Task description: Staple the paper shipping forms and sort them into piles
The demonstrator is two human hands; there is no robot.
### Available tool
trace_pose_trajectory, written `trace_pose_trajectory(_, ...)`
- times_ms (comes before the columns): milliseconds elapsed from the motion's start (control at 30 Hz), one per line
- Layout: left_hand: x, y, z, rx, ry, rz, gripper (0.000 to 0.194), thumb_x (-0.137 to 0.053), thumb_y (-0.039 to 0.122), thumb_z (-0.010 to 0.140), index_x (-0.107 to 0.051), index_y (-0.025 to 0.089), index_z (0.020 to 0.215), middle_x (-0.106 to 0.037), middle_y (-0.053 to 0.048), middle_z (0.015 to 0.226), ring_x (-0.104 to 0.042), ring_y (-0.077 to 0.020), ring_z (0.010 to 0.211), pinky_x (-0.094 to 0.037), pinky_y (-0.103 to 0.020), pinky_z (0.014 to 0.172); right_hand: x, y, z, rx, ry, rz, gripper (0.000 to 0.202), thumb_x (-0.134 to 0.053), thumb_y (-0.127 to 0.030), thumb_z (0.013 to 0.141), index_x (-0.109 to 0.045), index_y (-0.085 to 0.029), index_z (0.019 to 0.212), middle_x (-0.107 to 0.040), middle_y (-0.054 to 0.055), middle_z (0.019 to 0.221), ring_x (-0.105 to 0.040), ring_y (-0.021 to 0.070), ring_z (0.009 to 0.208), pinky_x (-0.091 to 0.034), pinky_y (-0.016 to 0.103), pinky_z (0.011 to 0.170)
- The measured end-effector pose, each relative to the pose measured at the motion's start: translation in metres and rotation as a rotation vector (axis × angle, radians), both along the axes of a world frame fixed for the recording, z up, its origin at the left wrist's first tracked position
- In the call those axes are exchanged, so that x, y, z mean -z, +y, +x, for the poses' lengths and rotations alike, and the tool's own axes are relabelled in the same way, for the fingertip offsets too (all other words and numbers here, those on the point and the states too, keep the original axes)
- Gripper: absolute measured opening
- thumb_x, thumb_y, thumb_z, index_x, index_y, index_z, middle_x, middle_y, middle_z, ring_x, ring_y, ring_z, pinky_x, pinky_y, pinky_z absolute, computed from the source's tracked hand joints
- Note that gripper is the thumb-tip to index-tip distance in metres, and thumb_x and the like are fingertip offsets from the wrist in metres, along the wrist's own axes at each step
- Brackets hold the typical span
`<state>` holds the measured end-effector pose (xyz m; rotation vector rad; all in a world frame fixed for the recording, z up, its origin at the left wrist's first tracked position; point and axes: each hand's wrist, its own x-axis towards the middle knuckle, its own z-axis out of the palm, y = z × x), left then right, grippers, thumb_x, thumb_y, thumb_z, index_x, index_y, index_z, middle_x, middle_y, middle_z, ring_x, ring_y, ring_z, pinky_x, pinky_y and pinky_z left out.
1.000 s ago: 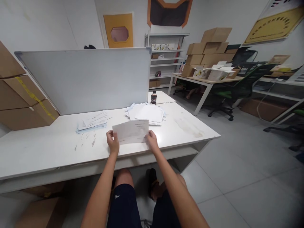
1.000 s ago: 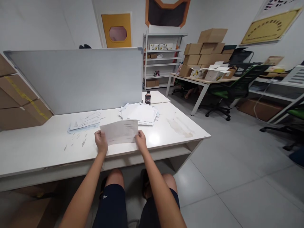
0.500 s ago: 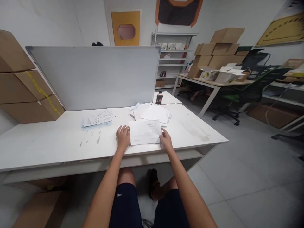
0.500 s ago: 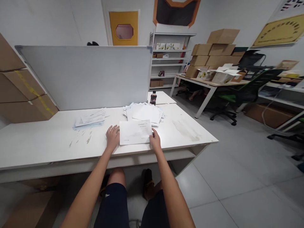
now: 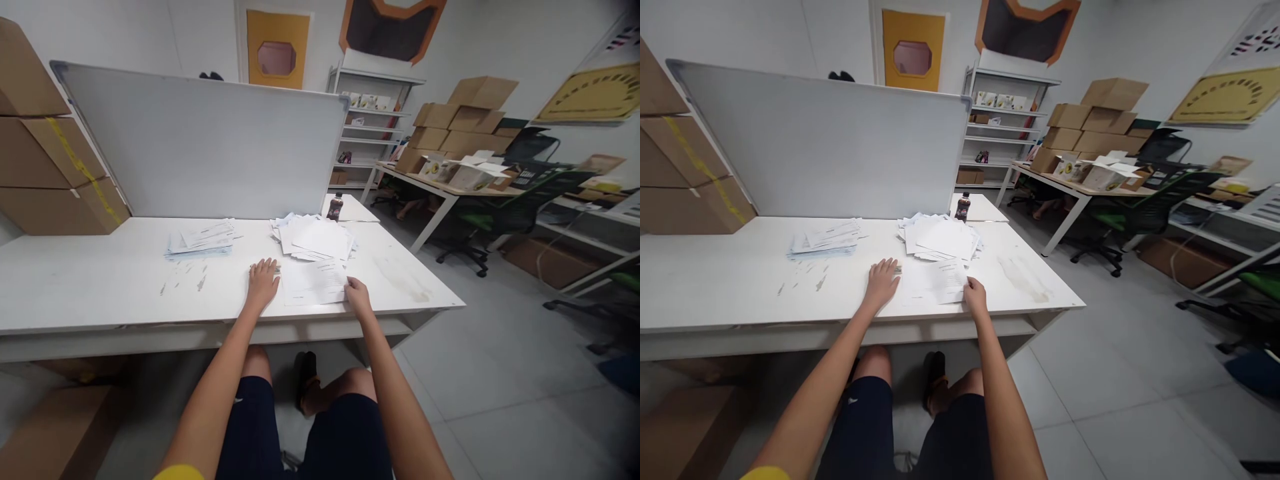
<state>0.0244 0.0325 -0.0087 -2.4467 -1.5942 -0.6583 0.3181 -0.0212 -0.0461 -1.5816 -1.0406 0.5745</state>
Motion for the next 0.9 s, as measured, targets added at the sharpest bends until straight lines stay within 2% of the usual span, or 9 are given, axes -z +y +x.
trace_pose_trajectory(133,-0.001,0.0,0.0,0.001,-0.008,-0.011,0.052,-0.041,0.033,0.094,-0.043,0.02,0.144,-0.044,-0.009,0.15,-0.034,-0.0281,0.141,-0.022,-0.048,0.117,0.0,-0.001,-0.001,-0.009,-0.053,0.001,0.041,-0.044,-0.03,0.062,-0.067,-0.016,0.093,-0.07,0.008,0.089,-0.059,0.0239,0.085,-0.046,0.035,0.079)
trace_pose_trajectory(367,-0.002,0.001,0.0,0.003,-0.002,-0.013,0.052,-0.039,0.032,0.094,-0.043,0.017,0.143,-0.044,-0.01,0.149,-0.034,-0.028,0.141,-0.022,-0.047,0.117,-0.001,-0.008,-0.007,-0.144,0.135,0.246,0.032,-0.052,-0.035,0.067,-0.06,-0.018,0.093,-0.066,0.005,0.087,-0.058,0.0216,0.085,-0.044,0.035,0.081)
trace_pose_trajectory(600,-0.003,0.0,0.0,0.004,-0.016,-0.022,0.051,-0.039,0.032,0.094,-0.044,0.018,0.143,-0.045,-0.009,0.149,-0.034,-0.0283,0.141,-0.022,-0.048,0.117,0.001,-0.012,-0.003,-0.194,0.265,0.331,0.026,-0.06,-0.037,0.069,-0.06,-0.022,0.09,-0.065,0.002,0.086,-0.057,0.0203,0.086,-0.044,0.033,0.081)
trace_pose_trajectory(767,-0.004,-0.002,0.0,0.017,-0.016,-0.03,0.055,-0.041,0.023,0.089,-0.043,0.014,0.142,-0.042,-0.011,0.15,-0.032,-0.0289,0.142,-0.021,-0.048,0.118,0.002,-0.008,-0.003,-0.192,0.211,0.277,0.028,-0.058,-0.038,0.068,-0.059,-0.022,0.09,-0.066,0.003,0.087,-0.057,0.0205,0.084,-0.044,0.033,0.08)
trace_pose_trajectory(900,-0.003,-0.001,-0.001,0.013,-0.015,-0.034,0.054,-0.039,0.025,0.09,-0.043,0.016,0.143,-0.043,-0.01,0.15,-0.032,-0.0287,0.142,-0.021,-0.048,0.117,0.0,-0.006,-0.009,-0.083,0.036,0.119,0.03,-0.05,-0.036,0.067,-0.061,-0.021,0.09,-0.066,0.003,0.083,-0.055,0.0203,0.077,-0.043,0.031,0.073)
